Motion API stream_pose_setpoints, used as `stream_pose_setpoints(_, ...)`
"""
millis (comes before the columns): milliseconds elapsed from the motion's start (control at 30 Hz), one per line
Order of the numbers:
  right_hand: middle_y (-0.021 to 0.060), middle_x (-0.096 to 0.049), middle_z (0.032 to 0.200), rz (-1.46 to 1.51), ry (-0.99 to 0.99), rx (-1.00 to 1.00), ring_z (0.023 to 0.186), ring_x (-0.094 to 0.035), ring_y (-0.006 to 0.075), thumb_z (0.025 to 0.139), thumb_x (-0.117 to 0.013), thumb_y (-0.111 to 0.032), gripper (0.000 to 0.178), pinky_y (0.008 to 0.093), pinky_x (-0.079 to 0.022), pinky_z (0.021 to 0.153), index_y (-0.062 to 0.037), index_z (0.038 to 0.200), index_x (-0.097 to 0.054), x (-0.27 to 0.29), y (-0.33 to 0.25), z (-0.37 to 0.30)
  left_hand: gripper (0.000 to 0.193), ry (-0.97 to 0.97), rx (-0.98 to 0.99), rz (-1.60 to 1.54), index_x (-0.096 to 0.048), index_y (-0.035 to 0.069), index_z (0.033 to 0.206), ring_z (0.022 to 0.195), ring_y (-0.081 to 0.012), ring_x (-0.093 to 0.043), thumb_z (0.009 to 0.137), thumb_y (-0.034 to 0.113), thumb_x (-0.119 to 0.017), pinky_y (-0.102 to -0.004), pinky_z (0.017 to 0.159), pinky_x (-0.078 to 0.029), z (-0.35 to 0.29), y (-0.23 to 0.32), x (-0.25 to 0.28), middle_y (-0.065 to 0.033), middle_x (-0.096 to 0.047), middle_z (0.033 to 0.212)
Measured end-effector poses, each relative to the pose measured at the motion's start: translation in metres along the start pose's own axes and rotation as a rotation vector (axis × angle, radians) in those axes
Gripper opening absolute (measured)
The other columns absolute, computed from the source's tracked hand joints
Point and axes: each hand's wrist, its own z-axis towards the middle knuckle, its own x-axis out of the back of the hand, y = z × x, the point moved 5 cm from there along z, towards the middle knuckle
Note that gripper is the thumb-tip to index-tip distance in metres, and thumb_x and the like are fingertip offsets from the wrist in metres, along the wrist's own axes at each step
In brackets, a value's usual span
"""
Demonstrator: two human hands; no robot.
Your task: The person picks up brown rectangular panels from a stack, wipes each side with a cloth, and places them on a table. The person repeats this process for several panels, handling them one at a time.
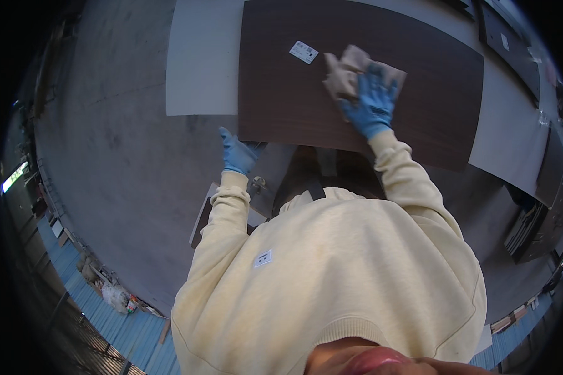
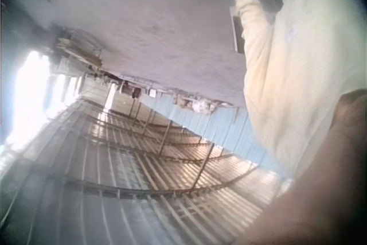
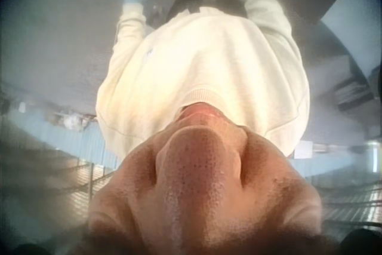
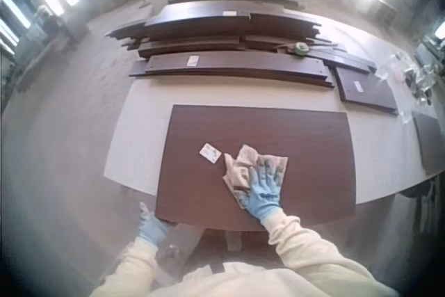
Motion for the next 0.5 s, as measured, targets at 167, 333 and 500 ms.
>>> stream_pose_setpoints(167,0.0201,-0.036,0.163,0.193,0.058,0.439,0.157,-0.02,0.0387,0.084,-0.07,-0.047,0.066,0.0678,-0.004,0.125,-0.008,0.137,-0.06,-0.039,-0.224,0.046,0.119,-0.175,0.092,-0.188,-0.025,0.007,0.164,0.153,-0.0381,-0.029,0.085,0.096,-0.025,-0.0552,0.126,-0.023,-0.001,0.004,-0.001,-0.0178,-0.027,0.168)
stream_pose_setpoints(333,0.0131,-0.06,0.143,0.488,-0.239,0.705,0.14,-0.052,0.031,0.088,-0.066,-0.009,0.04,0.0472,-0.03,0.126,-0.0146,0.127,-0.064,-0.044,-0.29,0.005,0.113,-0.006,-0.013,-0.119,-0.034,0.014,0.16,0.148,-0.0338,-0.036,0.083,0.096,-0.033,-0.0498,0.123,-0.029,0.006,0.006,0.031,-0.0148,-0.034,0.165)
stream_pose_setpoints(500,0.0136,-0.07,0.115,0.855,-0.028,0.573,0.104,-0.068,0.0374,0.083,-0.063,-0.001,0.038,0.0504,-0.053,0.095,-0.012,0.12,-0.061,-0.018,-0.268,0.13,0.118,-0.208,0.053,-0.239,-0.026,0.005,0.162,0.152,-0.0365,-0.028,0.084,0.093,-0.038,-0.0538,0.127,-0.021,0.014,-0.008,0.04,-0.017,-0.028,0.167)
